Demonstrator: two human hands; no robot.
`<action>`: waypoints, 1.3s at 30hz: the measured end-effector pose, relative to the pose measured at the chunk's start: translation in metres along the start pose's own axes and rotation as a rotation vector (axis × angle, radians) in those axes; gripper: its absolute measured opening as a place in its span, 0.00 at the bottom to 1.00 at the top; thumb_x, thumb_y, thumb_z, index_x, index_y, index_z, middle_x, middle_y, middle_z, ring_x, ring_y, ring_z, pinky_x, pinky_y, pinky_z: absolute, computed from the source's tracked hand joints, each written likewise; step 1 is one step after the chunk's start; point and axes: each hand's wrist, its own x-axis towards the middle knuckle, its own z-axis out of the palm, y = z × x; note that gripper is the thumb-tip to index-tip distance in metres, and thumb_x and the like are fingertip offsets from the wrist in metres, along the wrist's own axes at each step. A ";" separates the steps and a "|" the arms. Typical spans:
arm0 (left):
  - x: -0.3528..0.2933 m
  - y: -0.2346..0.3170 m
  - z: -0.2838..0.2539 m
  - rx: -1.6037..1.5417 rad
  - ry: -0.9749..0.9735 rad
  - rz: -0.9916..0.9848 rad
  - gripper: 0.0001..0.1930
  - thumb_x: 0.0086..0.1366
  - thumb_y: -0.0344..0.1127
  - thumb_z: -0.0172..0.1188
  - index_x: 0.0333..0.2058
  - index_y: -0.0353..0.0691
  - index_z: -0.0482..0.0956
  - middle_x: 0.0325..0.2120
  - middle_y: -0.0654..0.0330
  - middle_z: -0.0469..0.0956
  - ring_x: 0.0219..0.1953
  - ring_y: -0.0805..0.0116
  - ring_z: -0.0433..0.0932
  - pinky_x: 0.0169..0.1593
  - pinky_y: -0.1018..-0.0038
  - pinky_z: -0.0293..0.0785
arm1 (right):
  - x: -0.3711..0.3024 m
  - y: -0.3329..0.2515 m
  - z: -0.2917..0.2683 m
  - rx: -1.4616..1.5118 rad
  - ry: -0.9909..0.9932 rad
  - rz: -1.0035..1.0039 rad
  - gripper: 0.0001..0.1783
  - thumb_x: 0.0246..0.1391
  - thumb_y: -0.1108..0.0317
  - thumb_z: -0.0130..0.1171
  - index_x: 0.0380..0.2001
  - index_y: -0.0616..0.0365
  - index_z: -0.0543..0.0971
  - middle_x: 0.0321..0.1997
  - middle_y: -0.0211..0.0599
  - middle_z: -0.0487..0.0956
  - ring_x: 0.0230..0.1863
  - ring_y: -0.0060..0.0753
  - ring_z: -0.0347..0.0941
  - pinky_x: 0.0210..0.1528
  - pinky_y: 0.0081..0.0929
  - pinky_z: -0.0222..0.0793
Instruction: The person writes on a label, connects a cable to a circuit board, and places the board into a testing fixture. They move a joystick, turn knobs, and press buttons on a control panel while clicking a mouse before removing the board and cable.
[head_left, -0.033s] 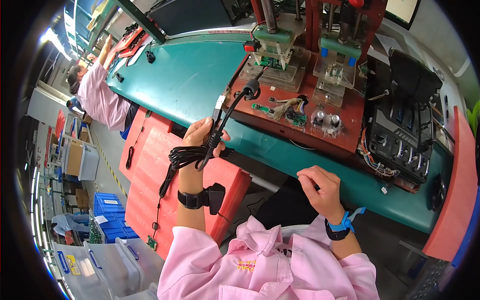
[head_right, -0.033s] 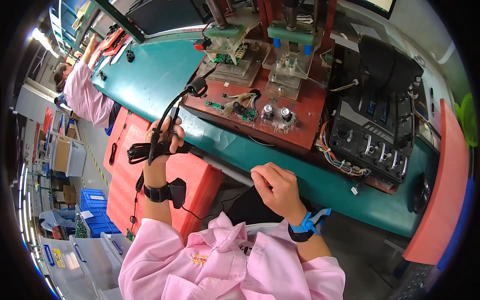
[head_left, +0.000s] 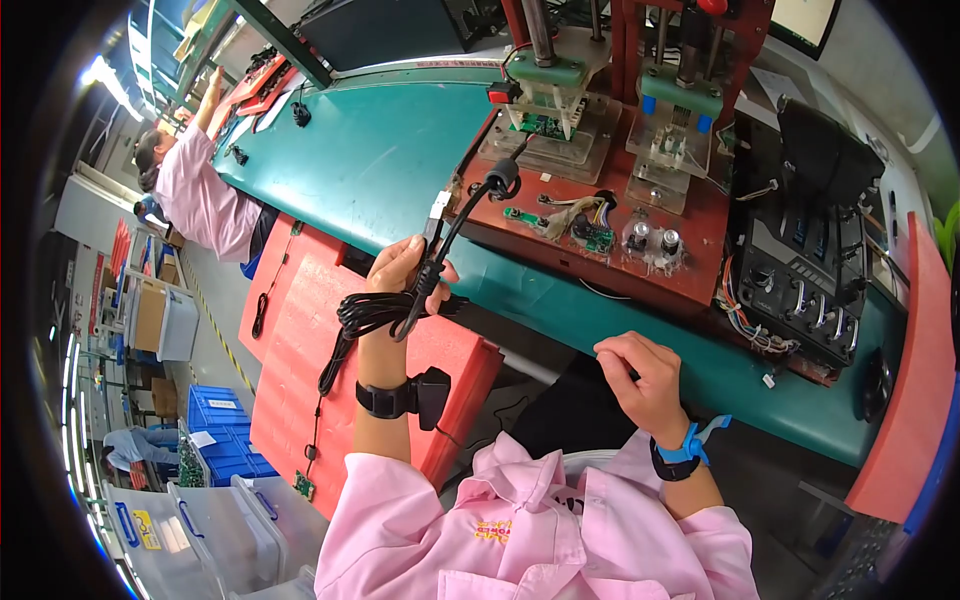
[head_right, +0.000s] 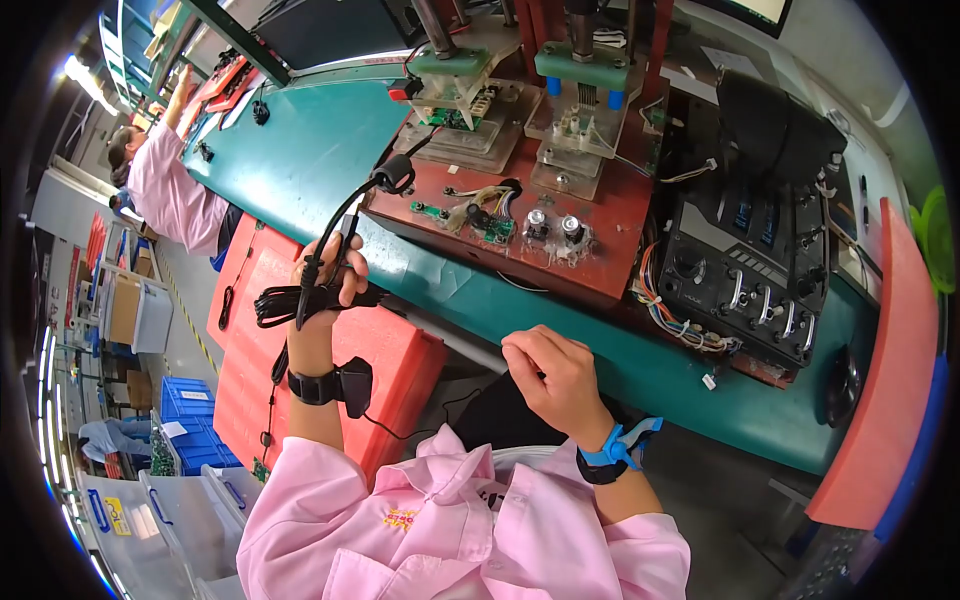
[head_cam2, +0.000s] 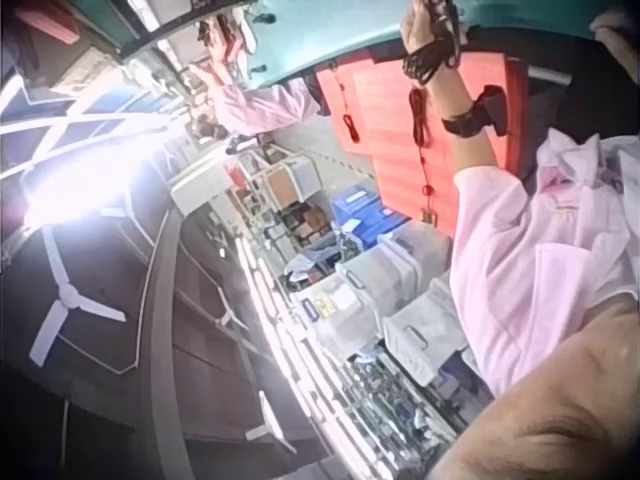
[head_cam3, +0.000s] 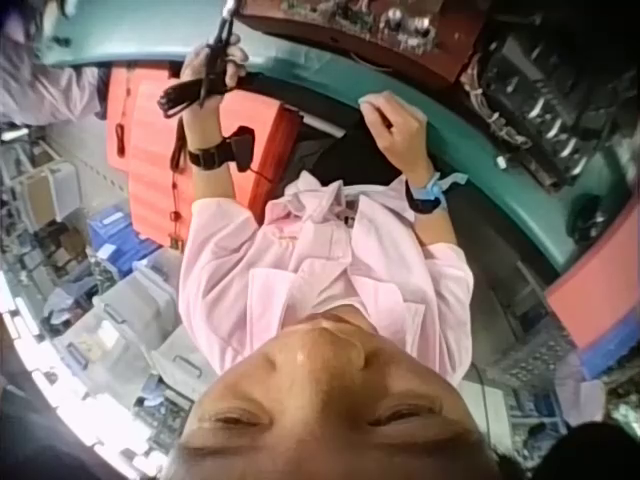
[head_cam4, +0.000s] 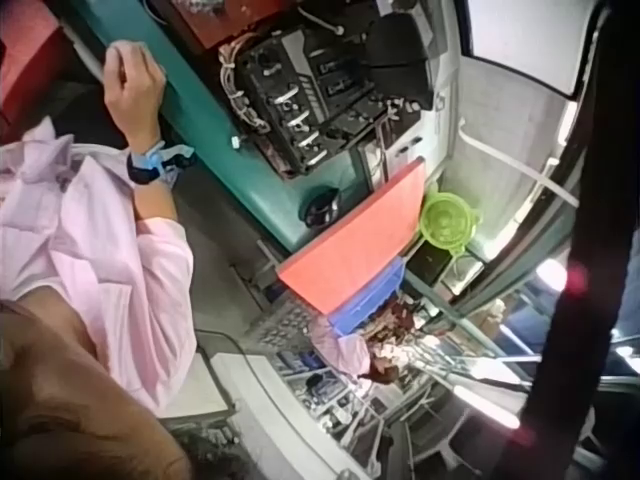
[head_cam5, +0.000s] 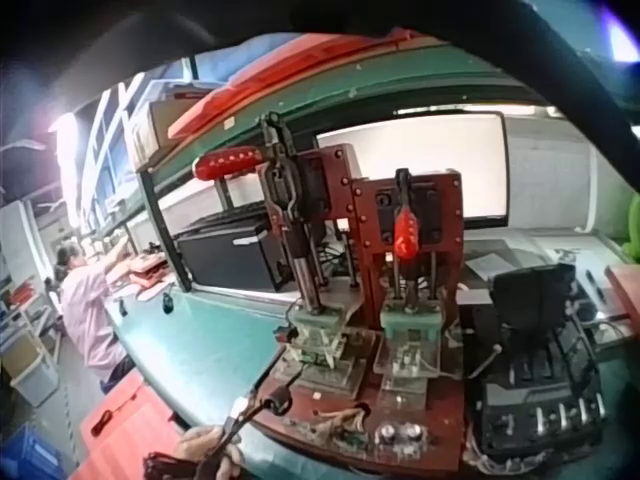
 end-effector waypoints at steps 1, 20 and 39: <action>-0.001 -0.001 0.001 0.008 -0.002 0.016 0.18 0.63 0.42 0.44 0.33 0.27 0.69 0.19 0.53 0.74 0.09 0.74 0.65 0.17 0.83 0.63 | 0.000 0.000 0.000 -0.002 -0.001 0.000 0.02 0.42 0.79 0.53 0.23 0.64 0.74 0.17 0.36 0.71 0.15 0.26 0.65 0.18 0.19 0.59; 0.016 0.039 0.015 1.250 0.064 0.423 0.14 0.59 0.38 0.50 0.23 0.30 0.71 0.23 0.57 0.72 0.26 0.59 0.71 0.36 0.70 0.67 | 0.002 -0.004 -0.007 0.020 -0.046 0.069 0.01 0.43 0.76 0.54 0.23 0.62 0.73 0.19 0.35 0.71 0.16 0.31 0.66 0.19 0.23 0.61; 0.044 0.078 0.047 1.820 -0.116 0.683 0.08 0.51 0.38 0.54 0.24 0.38 0.73 0.26 0.56 0.73 0.35 0.57 0.71 0.40 0.64 0.66 | 0.142 -0.106 0.008 -1.131 -0.317 -0.626 0.02 0.40 0.70 0.52 0.20 0.55 0.73 0.23 0.32 0.71 0.34 0.33 0.68 0.40 0.36 0.61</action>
